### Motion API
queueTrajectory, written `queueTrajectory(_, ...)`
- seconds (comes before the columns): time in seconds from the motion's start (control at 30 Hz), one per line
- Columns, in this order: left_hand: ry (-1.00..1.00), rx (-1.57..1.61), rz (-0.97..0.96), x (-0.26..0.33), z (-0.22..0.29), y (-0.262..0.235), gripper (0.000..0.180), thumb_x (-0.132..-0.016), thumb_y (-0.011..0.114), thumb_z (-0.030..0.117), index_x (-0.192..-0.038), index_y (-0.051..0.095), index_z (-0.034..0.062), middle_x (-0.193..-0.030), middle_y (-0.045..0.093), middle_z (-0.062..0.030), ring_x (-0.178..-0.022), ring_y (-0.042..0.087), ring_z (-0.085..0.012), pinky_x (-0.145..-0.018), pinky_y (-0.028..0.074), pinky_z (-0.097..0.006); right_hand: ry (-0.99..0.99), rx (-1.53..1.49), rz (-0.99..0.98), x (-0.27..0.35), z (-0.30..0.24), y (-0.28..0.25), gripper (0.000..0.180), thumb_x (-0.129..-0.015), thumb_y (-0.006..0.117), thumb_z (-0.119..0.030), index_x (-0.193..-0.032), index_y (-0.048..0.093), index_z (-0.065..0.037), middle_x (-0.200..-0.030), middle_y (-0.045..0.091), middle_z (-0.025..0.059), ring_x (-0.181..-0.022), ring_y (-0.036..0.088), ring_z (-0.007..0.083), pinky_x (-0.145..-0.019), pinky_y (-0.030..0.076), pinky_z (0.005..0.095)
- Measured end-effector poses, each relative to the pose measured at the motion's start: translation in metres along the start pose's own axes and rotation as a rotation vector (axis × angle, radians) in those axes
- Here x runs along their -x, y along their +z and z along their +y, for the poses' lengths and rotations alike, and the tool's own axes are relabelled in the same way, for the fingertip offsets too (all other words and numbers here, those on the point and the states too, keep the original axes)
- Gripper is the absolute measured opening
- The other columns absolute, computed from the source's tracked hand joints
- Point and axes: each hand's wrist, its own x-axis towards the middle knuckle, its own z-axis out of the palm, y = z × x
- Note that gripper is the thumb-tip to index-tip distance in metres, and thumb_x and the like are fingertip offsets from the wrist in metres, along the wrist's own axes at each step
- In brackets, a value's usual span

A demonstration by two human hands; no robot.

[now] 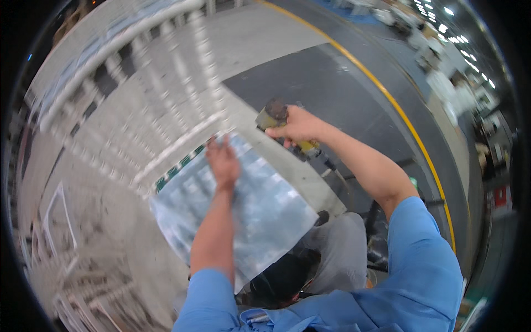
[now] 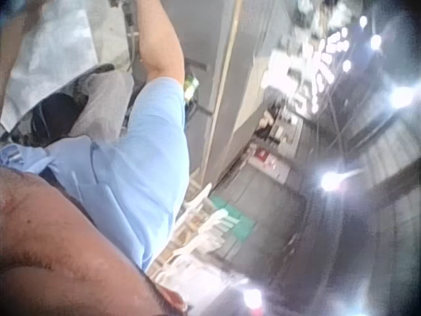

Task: The person weaves green plastic strips into the seat of a white wooden chair using a staple gun to secure the strips. They then place a white sheet over the woven seat and staple it in place.

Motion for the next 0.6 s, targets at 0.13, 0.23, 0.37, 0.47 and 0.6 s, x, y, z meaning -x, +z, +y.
queueTrajectory(0.13, 0.039, 0.256, 0.129, 0.052, -0.003, -0.055, 0.047, -0.103, 0.059, 0.015, -0.148, 0.053, 0.0025, -0.156, 0.047, -0.0229, -0.149, 0.037, -0.0381, -0.124, 0.028, -0.049, 0.057, -0.048, 0.047, 0.147, 0.004, -0.039, 0.040, -0.093, 0.078, -0.024, -0.123, 0.063, -0.002, -0.092, 0.070, 0.0042, -0.065, 0.067, 0.0117, -0.056, 0.054, 0.0276)
queueTrajectory(0.23, -0.231, 0.174, 0.197, 0.135, -0.012, -0.141, 0.050, -0.103, 0.060, 0.018, -0.147, 0.051, -0.0041, -0.153, 0.049, -0.0236, -0.143, 0.044, -0.0387, -0.120, 0.032, -0.048, 0.093, -0.153, 0.140, 0.263, 0.025, -0.040, 0.040, -0.093, 0.079, -0.029, -0.120, 0.063, -0.003, -0.091, 0.070, 0.0048, -0.063, 0.067, 0.0125, -0.054, 0.052, 0.0283)
queueTrajectory(0.37, -0.931, 0.275, 0.296, 0.245, -0.013, -0.221, 0.067, -0.097, 0.070, 0.020, -0.151, 0.041, -0.0083, -0.145, 0.055, -0.0292, -0.127, 0.060, -0.0372, -0.104, 0.051, -0.047, 0.077, -0.311, 0.221, 0.361, 0.039, -0.006, 0.040, -0.093, 0.079, -0.029, -0.120, 0.063, -0.003, -0.090, 0.069, 0.0033, -0.063, 0.066, 0.0116, -0.055, 0.051, 0.0279)
queueTrajectory(0.47, -1.024, 0.839, 0.157, 0.290, -0.023, -0.236, 0.061, -0.097, 0.069, 0.019, -0.143, 0.046, -0.0130, -0.135, 0.060, -0.0243, -0.118, 0.061, -0.0351, -0.104, 0.050, -0.049, -0.008, -0.416, 0.237, 0.396, 0.053, 0.030, 0.038, -0.093, 0.080, -0.027, -0.119, 0.065, -0.003, -0.090, 0.068, 0.0023, -0.063, 0.066, 0.0107, -0.056, 0.052, 0.0272)
queueTrajectory(0.6, -1.255, 1.107, -0.075, 0.301, -0.009, -0.230, 0.047, -0.096, 0.071, 0.021, -0.125, 0.058, -0.0150, -0.124, 0.065, -0.0207, -0.108, 0.065, -0.0297, -0.090, 0.054, -0.044, 0.048, -0.399, 0.318, 0.455, 0.060, 0.057, 0.036, -0.091, 0.081, -0.023, -0.116, 0.067, -0.001, -0.091, 0.070, 0.0018, -0.064, 0.063, 0.0083, -0.058, 0.052, 0.0261)
